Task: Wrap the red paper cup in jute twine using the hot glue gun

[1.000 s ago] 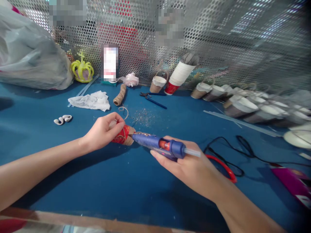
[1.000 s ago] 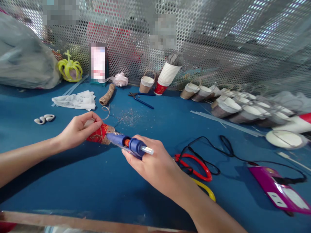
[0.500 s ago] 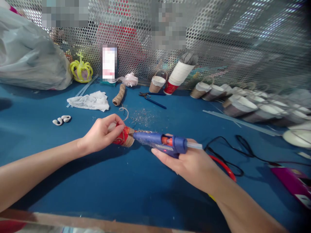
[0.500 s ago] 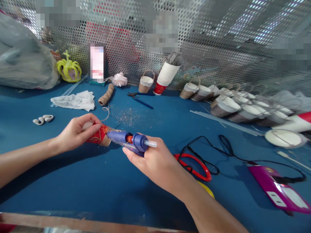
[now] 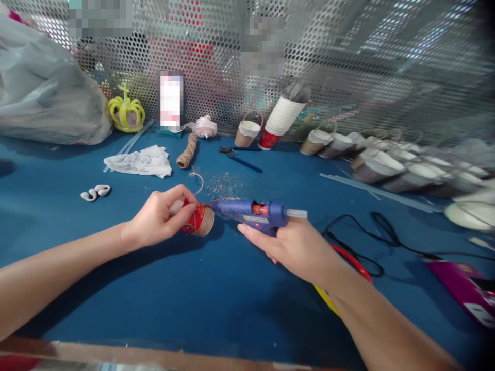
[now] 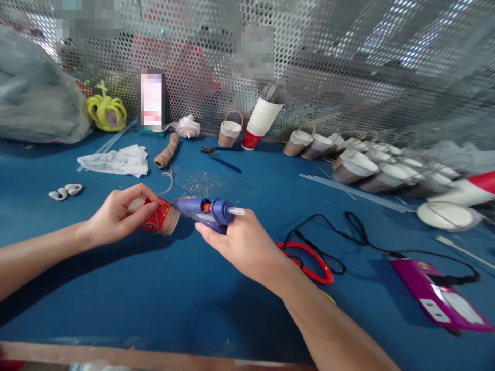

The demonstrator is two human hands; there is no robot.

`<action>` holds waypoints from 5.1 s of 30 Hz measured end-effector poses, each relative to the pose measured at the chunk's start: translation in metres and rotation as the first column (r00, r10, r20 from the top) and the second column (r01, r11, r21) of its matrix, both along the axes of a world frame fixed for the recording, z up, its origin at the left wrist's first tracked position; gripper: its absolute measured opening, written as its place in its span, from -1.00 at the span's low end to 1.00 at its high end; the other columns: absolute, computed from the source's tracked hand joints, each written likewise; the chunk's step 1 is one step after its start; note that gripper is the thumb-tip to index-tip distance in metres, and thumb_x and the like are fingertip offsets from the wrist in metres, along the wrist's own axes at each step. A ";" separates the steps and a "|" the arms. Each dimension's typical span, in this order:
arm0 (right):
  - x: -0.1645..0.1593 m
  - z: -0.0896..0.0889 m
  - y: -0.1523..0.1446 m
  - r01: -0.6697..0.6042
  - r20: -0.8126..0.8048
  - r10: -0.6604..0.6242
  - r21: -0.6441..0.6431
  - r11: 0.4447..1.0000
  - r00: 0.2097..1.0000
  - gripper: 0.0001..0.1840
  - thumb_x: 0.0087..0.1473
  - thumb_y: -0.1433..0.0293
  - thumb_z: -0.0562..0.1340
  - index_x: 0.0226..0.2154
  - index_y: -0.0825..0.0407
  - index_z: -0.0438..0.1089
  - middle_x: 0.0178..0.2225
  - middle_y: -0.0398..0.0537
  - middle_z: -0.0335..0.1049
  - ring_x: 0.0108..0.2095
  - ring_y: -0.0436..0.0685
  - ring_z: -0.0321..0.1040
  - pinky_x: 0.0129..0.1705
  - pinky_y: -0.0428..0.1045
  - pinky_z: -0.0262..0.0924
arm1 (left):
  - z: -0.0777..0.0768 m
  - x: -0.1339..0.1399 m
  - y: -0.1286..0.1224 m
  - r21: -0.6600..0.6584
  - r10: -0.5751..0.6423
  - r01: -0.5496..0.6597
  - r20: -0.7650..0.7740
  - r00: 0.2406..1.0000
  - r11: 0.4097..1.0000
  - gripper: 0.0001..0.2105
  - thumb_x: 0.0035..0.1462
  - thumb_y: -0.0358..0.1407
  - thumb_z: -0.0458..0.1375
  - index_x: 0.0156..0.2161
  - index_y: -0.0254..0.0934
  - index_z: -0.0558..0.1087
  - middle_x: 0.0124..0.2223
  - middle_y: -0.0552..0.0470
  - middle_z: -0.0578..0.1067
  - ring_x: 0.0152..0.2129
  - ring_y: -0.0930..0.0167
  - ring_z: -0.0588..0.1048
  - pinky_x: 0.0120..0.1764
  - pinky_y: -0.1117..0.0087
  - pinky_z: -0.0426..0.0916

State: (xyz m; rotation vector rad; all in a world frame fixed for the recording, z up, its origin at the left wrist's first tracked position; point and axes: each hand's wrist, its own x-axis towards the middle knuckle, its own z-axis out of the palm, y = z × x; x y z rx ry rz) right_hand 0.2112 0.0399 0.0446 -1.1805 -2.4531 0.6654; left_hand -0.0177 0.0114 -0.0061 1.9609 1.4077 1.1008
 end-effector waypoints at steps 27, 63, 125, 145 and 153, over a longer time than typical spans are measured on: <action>0.000 0.001 0.000 0.008 0.003 -0.008 0.009 1.000 1.000 -0.63 0.03 0.35 0.16 -0.73 -0.02 0.13 -0.83 -0.29 0.11 -0.72 -0.03 0.15 -0.63 -0.10 0.08 | 0.003 0.002 0.000 0.013 0.002 -0.002 -0.045 0.999 1.000 -0.90 0.11 -0.33 0.02 -0.37 -0.32 0.31 -0.63 0.18 0.33 -0.71 0.60 0.20 -0.61 0.59 0.16; 0.004 -0.004 -0.019 -0.041 -0.008 0.042 0.038 0.998 0.999 -0.76 0.04 0.31 0.18 -0.58 -0.02 0.16 -0.64 -0.23 0.22 -0.65 -0.04 0.13 -0.58 -0.11 0.14 | 0.005 0.004 0.004 -0.157 0.163 -0.150 0.073 0.984 0.976 -0.84 0.07 -0.25 0.05 -0.41 -0.33 0.33 -0.55 0.13 0.34 -0.65 0.56 0.23 -0.59 0.56 0.17; -0.023 -0.018 0.088 0.412 0.020 -0.416 -0.189 0.891 0.909 -0.66 0.03 0.30 0.20 -0.69 0.06 0.29 -0.50 0.09 0.42 -0.22 0.23 0.36 -0.27 -0.01 0.18 | 0.008 0.006 -0.013 0.226 -0.083 0.090 -0.041 0.996 0.970 -0.95 0.11 -0.41 0.02 -0.37 -0.32 0.30 -0.68 0.25 0.20 -0.74 0.62 0.11 -0.65 0.62 0.11; -0.060 -0.009 0.041 -0.200 -0.630 -0.255 -0.558 0.805 0.733 -0.74 -0.22 0.23 0.36 -0.54 0.09 0.40 -0.59 -0.21 0.34 -0.56 -0.10 0.18 -0.49 -0.12 0.03 | 0.003 0.010 -0.007 -0.177 0.056 0.004 0.331 0.942 0.984 -0.83 0.08 -0.24 0.09 -0.27 -0.32 0.32 -0.51 0.13 0.35 -0.66 0.58 0.26 -0.60 0.58 0.16; -0.059 -0.007 0.043 -0.130 -0.629 -0.256 -0.500 0.856 0.734 -0.70 -0.24 0.20 0.36 -0.55 0.10 0.39 -0.61 -0.20 0.33 -0.56 -0.10 0.17 -0.50 -0.11 0.03 | 0.003 0.011 -0.001 -0.415 0.194 0.015 0.456 0.868 0.910 -0.74 -0.01 -0.18 0.14 -0.27 -0.32 0.31 -0.55 0.14 0.34 -0.68 0.55 0.30 -0.62 0.55 0.21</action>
